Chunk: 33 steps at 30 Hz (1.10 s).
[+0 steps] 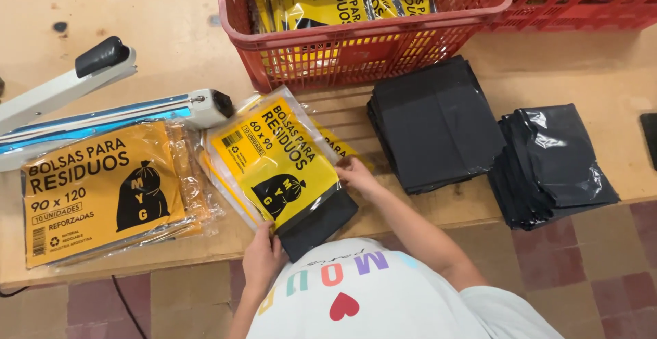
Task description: The person repeatedly picks up stacks of black plastic bags and places them into yellow packaging sleeves labeled 'BOLSAS PARA RESIDUOS'. The person folds the top of the sleeve over the bags and places the completed packages into a red basket. The process is repeated multiple times throughout the clip.
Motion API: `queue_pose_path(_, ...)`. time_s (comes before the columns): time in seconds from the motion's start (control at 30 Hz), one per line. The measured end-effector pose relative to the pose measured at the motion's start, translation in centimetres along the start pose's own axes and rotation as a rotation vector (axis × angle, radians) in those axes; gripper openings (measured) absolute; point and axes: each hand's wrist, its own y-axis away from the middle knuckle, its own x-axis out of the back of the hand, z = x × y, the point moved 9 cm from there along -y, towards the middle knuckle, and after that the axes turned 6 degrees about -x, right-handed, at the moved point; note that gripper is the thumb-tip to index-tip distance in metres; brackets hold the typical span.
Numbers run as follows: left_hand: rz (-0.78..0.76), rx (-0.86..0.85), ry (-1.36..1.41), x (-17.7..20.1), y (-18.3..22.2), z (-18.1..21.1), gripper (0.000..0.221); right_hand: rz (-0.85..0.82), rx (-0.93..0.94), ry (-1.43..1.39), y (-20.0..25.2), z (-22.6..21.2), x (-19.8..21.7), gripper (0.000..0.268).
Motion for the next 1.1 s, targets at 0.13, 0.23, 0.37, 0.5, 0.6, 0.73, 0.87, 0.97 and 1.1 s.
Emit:
queue_pose_path(0.13, 0.004, -0.043, -0.034, -0.5, -0.2, -1.0, 0.036, -0.052, 0.101, 0.036, -2.4, 1.9, -0.1, 0.033)
queue_pose_path(0.23, -0.012, -0.075, -0.064, -1.6, -0.2, -3.0, 0.035, -0.055, 0.236, 0.025, -5.7, 5.5, 0.8, 0.024)
queue_pose_path(0.37, -0.179, 0.027, -0.005, -1.8, 2.9, -2.6, 0.034, -0.065, 0.349, 0.238, -5.0, 9.8, 2.6, 0.019)
queue_pose_path(0.5, -0.222, 0.115, -0.02, -3.5, 2.2, -6.0, 0.033, -0.067, 0.173, 0.223, -0.3, 12.2, 2.5, 0.012)
queue_pose_path(0.6, -0.036, -0.101, 0.067, -2.4, -0.1, -4.4, 0.029, -0.128, -0.08, -0.251, -0.4, 12.0, 1.7, 0.015)
queue_pose_path(0.73, 0.157, -0.202, 0.405, 0.2, -2.3, -1.8, 0.026, -0.032, 0.246, -0.298, -7.2, 9.6, 2.8, 0.025)
queue_pose_path(0.87, 0.202, -0.305, 0.35, 0.5, -4.1, -3.7, 0.017, 0.117, 0.268, -0.355, -5.5, 8.4, 5.1, 0.032)
queue_pose_path(0.97, 0.128, -0.238, 0.292, -1.0, -2.5, -4.6, 0.016, 0.012, 0.0, -0.564, -1.0, 12.0, 3.5, 0.025)
queue_pose_path(1.1, 0.041, -0.213, 0.345, -5.7, -3.2, -5.9, 0.014, -0.261, -0.118, -0.568, 1.1, 15.1, -1.1, 0.031)
